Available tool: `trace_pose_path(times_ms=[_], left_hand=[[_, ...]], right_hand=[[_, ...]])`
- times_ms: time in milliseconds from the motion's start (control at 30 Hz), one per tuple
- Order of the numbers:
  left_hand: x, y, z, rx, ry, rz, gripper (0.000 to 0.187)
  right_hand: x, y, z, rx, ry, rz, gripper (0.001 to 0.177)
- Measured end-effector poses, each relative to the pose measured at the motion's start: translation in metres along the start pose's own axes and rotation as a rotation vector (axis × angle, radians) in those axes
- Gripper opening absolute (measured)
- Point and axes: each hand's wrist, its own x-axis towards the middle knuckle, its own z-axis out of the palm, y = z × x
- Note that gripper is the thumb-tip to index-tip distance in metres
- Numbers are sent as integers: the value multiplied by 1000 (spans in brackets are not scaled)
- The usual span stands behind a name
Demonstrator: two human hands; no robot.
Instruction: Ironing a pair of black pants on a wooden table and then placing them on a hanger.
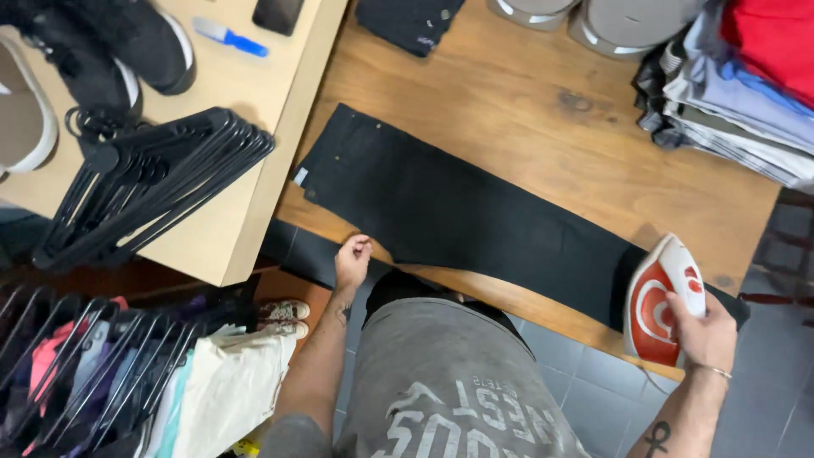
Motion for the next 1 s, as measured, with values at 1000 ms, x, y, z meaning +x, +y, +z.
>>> trace_pose_path(times_ms=[1000], left_hand=[[152, 33, -41, -98, 198, 286, 25]], right_hand=[[-105, -413, 353, -885, -631, -569, 67]])
